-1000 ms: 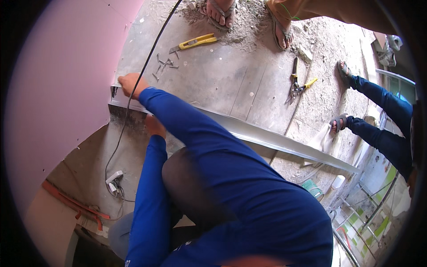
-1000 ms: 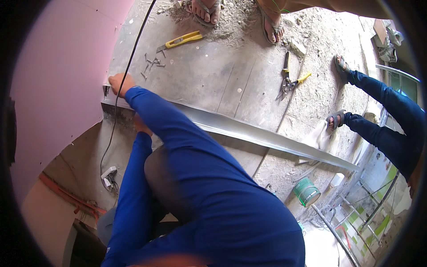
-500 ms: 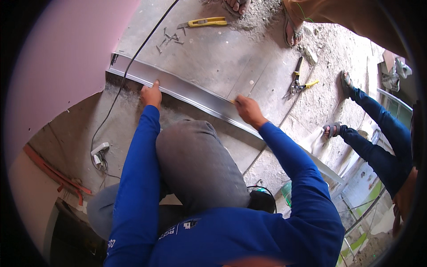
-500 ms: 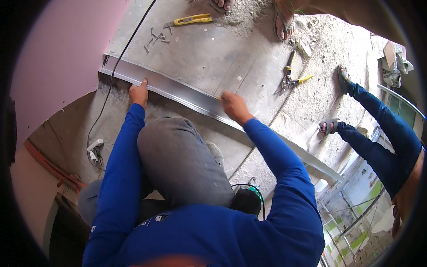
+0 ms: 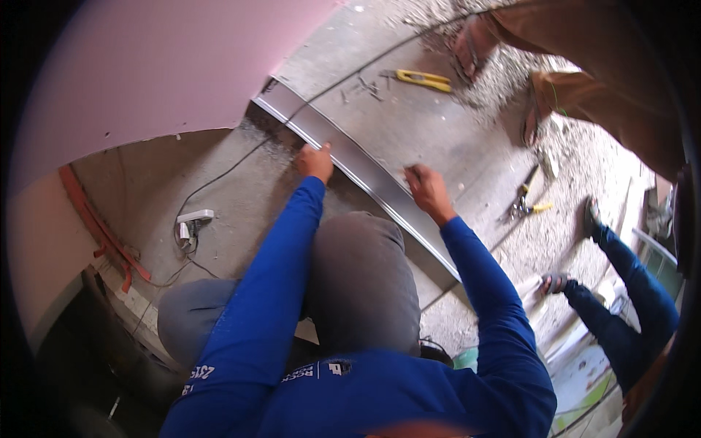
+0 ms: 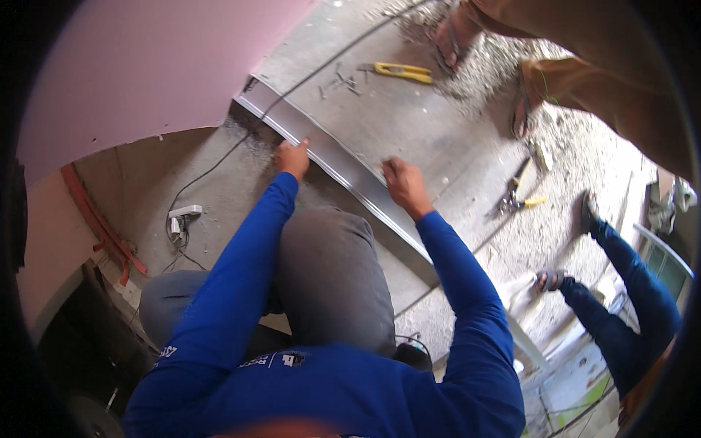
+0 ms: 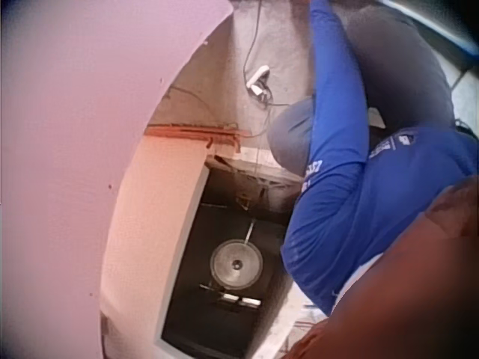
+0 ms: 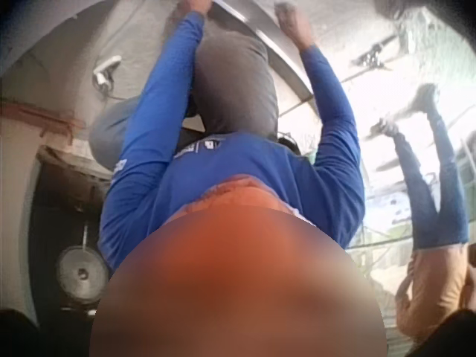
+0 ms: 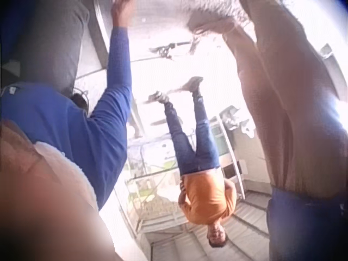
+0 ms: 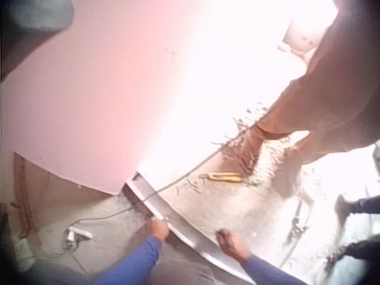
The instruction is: The person positions a long metal trim piece along the base of a wall, aligns it with a laser level, and measures the floor area with a tape measure. The person adjusts the trim and repositions it several times while another person stands nearby.
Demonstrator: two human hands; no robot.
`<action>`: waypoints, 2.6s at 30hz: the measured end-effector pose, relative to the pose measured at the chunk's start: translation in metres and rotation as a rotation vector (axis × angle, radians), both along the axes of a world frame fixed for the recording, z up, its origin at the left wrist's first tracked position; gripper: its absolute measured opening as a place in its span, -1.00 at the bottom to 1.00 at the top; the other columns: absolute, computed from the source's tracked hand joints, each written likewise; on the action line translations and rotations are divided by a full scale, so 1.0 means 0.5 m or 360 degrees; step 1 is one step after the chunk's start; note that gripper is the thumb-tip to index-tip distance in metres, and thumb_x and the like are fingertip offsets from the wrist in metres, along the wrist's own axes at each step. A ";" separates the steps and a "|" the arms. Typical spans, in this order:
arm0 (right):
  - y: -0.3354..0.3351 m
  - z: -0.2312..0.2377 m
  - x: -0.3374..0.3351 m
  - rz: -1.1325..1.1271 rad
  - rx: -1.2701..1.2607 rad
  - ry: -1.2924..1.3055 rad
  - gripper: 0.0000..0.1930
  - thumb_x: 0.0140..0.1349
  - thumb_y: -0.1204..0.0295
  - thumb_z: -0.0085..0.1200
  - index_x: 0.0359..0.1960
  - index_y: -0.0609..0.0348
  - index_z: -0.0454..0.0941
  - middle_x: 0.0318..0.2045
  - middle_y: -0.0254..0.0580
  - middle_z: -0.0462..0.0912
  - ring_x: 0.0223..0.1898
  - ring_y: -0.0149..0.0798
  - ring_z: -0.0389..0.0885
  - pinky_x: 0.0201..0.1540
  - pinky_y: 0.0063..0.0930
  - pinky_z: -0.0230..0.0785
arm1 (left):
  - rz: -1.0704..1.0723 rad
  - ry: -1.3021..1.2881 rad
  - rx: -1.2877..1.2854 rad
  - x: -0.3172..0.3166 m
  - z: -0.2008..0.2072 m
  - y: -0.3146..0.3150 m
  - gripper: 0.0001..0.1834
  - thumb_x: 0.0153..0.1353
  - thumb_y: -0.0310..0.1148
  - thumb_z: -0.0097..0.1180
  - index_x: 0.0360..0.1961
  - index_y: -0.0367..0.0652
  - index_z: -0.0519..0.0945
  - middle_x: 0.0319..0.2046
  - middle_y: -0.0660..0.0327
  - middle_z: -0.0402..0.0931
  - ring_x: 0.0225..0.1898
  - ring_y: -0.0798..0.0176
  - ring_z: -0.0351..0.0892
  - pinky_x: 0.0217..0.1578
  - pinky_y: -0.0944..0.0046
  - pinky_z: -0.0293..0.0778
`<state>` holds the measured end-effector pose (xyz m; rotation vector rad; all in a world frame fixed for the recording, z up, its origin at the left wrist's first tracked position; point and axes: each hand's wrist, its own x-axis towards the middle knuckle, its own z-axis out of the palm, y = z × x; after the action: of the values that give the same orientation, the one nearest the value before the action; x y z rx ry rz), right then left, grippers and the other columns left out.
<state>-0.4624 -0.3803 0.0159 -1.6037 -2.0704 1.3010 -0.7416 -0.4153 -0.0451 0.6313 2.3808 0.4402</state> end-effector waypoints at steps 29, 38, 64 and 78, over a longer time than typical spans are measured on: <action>0.042 0.003 -0.031 0.0521 -0.0008 -0.0362 -0.82 0.21 0.35 0.06 -0.34 0.21 0.41 -0.47 0.24 0.57 -0.36 0.35 0.54 -0.32 0.13 0.35 | 0.0014 -0.0001 -0.0054 0.015 0.016 0.003 -0.51 0.15 -0.07 0.25 -0.19 -0.38 0.61 -0.14 -0.22 0.60 -0.06 -0.24 0.59 -0.01 -0.03 0.47; -0.004 0.089 -0.127 0.0248 0.0173 0.0102 -0.84 0.19 0.41 0.17 -0.27 0.24 0.57 -0.42 0.05 0.67 -0.40 0.08 0.66 -0.28 -0.25 0.50 | 0.0306 0.0023 0.0095 0.038 0.022 -0.001 -0.57 0.11 -0.11 0.25 -0.28 -0.34 0.60 -0.22 -0.21 0.61 -0.10 -0.24 0.60 -0.02 -0.05 0.49; 0.107 0.050 -0.302 0.1268 0.0761 -0.0853 -0.21 -0.11 0.19 0.40 0.27 -0.53 0.38 0.51 -0.23 -0.10 0.48 0.29 -0.24 0.32 0.36 -0.07 | 0.0430 -0.0040 0.0034 0.031 0.045 0.005 -0.56 0.07 -0.09 0.31 -0.23 -0.28 0.61 -0.23 -0.09 0.64 -0.12 -0.18 0.63 -0.07 -0.03 0.53; 0.091 0.027 -0.306 0.1240 0.0790 -0.0928 -0.40 0.13 0.40 0.02 0.29 -0.31 0.37 0.48 -0.14 0.00 0.46 0.31 -0.09 0.31 0.43 -0.08 | 0.1355 0.0146 0.0144 -0.152 0.052 0.008 -0.54 0.16 -0.12 0.20 -0.30 -0.45 0.63 -0.23 -0.28 0.62 -0.16 -0.24 0.65 -0.12 -0.06 0.55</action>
<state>-0.6152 -0.3346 0.0293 -1.0426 -3.2359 0.3483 -0.8175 -0.4111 -0.0193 -0.3814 2.6375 0.8839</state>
